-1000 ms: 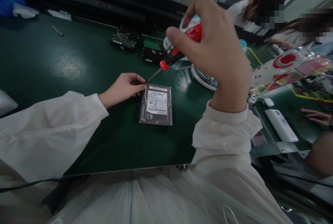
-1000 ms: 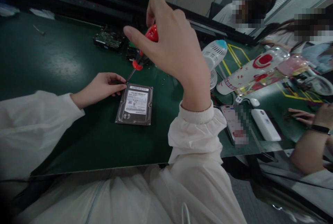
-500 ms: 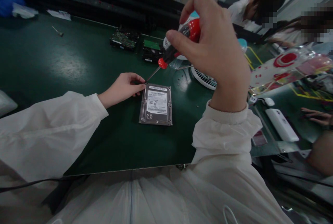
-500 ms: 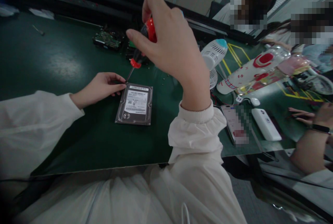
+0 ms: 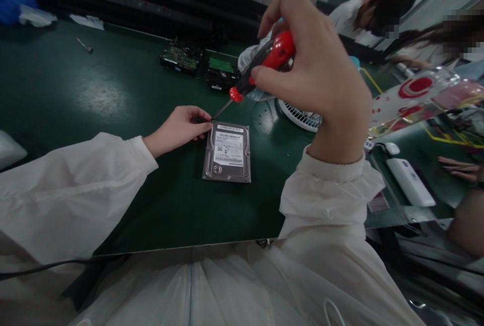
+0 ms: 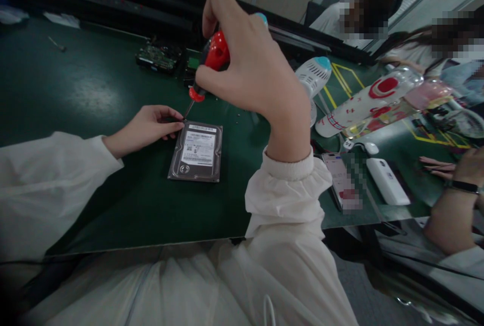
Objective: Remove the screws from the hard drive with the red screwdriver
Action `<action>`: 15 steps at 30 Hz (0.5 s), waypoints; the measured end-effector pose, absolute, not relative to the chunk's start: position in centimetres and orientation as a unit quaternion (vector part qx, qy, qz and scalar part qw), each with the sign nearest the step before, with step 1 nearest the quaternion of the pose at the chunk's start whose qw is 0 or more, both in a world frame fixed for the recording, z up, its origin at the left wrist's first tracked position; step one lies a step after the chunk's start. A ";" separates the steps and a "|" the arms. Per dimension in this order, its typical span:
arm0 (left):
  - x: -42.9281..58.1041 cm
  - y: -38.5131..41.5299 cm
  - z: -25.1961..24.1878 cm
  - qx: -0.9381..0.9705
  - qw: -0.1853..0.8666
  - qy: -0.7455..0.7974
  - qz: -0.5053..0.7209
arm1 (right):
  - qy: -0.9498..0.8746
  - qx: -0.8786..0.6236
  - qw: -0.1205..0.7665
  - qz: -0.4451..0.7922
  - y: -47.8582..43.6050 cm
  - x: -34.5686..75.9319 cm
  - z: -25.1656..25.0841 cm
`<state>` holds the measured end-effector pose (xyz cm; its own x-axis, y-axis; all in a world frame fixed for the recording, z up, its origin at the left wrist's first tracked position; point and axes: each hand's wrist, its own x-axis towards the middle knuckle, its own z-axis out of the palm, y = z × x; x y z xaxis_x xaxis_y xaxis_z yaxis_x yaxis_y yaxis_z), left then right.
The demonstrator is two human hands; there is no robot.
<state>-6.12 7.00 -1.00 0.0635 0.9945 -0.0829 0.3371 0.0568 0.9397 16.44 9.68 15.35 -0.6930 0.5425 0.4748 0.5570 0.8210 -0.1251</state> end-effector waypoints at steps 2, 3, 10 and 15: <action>-6.1 7.0 -1.0 0.580 0.443 0.574 0.371 | -0.915 -0.315 0.253 -0.017 9.7 16.4 15.3; -6.1 7.0 -1.1 0.583 0.443 0.572 0.371 | -0.911 -0.325 0.255 -0.021 9.8 16.4 15.2; -6.0 6.9 -0.8 0.578 0.445 0.574 0.373 | -0.921 -0.275 0.276 -0.014 9.9 16.1 15.3; -5.8 6.7 -0.5 0.570 0.449 0.577 0.374 | -0.920 -0.269 0.285 0.002 9.6 16.0 15.4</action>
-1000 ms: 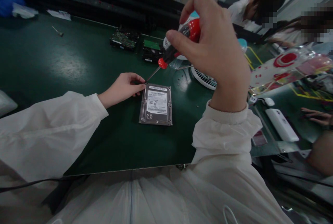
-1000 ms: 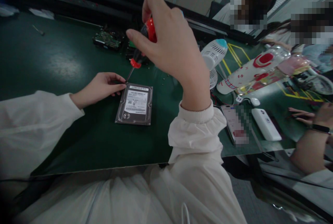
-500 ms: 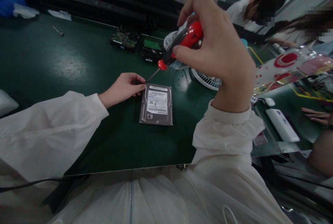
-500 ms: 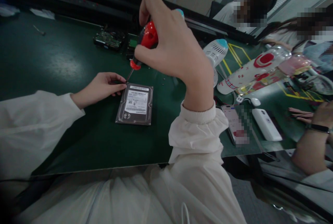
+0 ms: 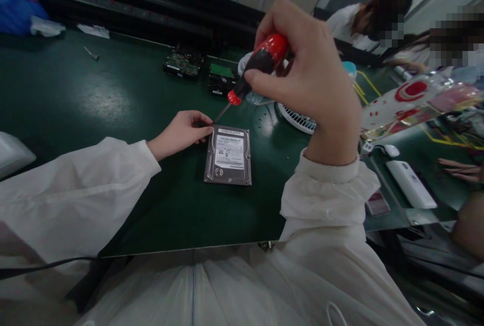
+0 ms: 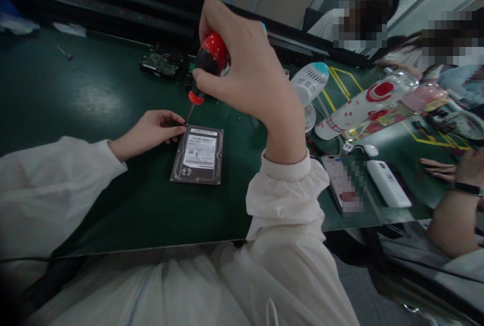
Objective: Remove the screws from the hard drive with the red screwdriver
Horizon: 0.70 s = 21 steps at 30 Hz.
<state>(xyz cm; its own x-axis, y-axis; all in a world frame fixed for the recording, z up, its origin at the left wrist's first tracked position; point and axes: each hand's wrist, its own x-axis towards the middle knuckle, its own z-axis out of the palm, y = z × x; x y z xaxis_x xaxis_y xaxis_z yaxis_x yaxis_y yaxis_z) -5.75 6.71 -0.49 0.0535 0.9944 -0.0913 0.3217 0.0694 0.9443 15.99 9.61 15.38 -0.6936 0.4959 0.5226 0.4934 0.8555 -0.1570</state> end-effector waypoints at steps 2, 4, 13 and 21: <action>-5.7 6.7 -0.5 0.568 0.452 0.577 0.375 | -0.918 -0.276 0.286 -0.003 9.7 15.9 15.1; -5.7 6.8 -0.6 0.567 0.455 0.574 0.376 | -0.914 -0.290 0.282 -0.006 9.9 15.8 14.8; -5.9 7.0 -1.0 0.574 0.458 0.564 0.378 | -0.900 -0.310 0.304 -0.019 9.8 15.5 14.6; -6.3 7.3 -1.8 0.581 0.461 0.554 0.378 | -0.897 -0.328 0.296 0.004 9.9 15.6 14.4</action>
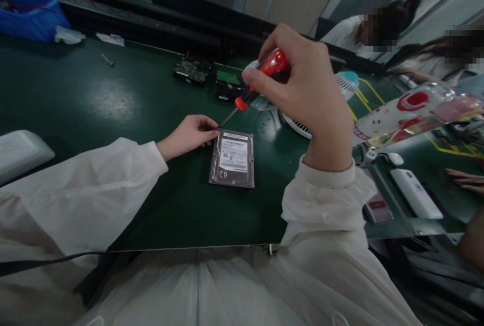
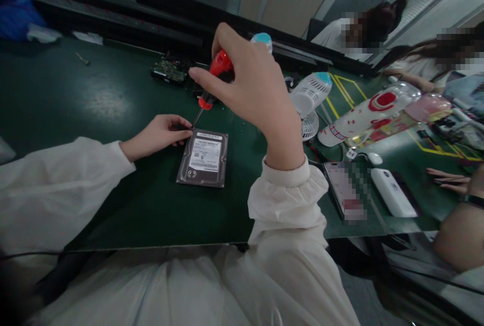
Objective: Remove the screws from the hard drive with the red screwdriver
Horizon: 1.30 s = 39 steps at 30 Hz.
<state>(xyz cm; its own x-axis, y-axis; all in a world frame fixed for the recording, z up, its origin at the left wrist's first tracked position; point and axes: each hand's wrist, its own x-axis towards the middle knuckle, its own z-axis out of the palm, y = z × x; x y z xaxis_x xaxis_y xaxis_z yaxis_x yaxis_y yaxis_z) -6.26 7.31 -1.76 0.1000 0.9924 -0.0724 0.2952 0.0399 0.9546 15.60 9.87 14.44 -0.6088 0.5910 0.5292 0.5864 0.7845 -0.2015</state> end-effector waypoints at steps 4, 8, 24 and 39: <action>-6.3 7.3 -1.7 0.584 0.463 0.551 0.375 | -0.904 -0.312 0.293 0.005 9.7 15.6 14.6; -6.2 7.3 -1.5 0.585 0.465 0.548 0.377 | -0.908 -0.304 0.290 0.017 9.5 15.5 14.6; -6.1 7.1 -1.2 0.594 0.456 0.548 0.372 | -0.896 -0.324 0.305 -0.005 10.2 15.6 14.6; -5.8 7.2 -1.4 0.595 0.455 0.547 0.375 | -0.906 -0.326 0.271 -0.001 9.9 15.7 14.9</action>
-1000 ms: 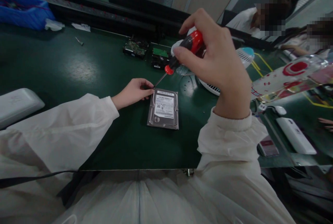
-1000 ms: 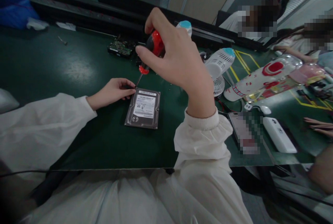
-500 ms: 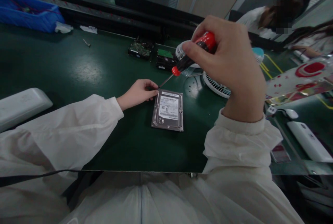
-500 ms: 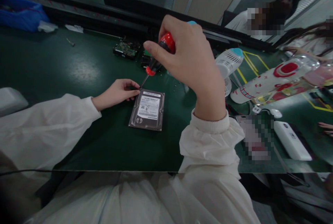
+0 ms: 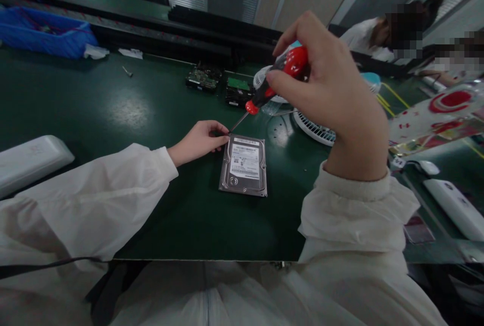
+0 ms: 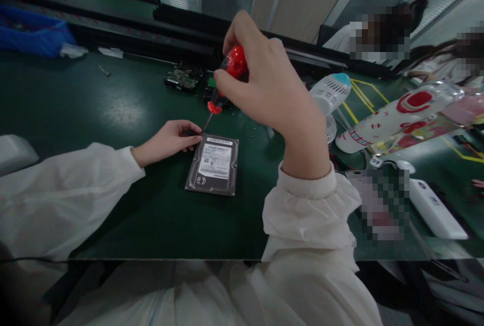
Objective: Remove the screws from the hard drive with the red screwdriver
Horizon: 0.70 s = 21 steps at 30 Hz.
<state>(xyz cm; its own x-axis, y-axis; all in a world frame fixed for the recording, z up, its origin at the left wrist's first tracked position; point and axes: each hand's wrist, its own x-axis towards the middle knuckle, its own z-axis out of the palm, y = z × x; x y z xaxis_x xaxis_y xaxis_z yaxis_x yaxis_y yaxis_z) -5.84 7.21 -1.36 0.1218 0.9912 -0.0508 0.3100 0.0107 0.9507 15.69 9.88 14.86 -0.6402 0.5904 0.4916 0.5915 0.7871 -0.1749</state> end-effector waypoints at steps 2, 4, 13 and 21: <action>-5.8 7.2 -1.3 0.594 0.457 0.548 0.371 | -0.912 -0.307 0.272 -0.001 9.8 15.8 14.9; -5.9 7.2 -1.3 0.594 0.459 0.548 0.369 | -0.913 -0.305 0.271 -0.007 9.8 15.8 14.9; -5.7 7.4 -1.5 0.593 0.461 0.545 0.372 | -0.903 -0.330 0.273 -0.027 10.0 15.6 14.6; -5.7 7.6 -1.9 0.594 0.457 0.550 0.368 | -0.901 -0.331 0.279 -0.029 10.2 16.2 14.6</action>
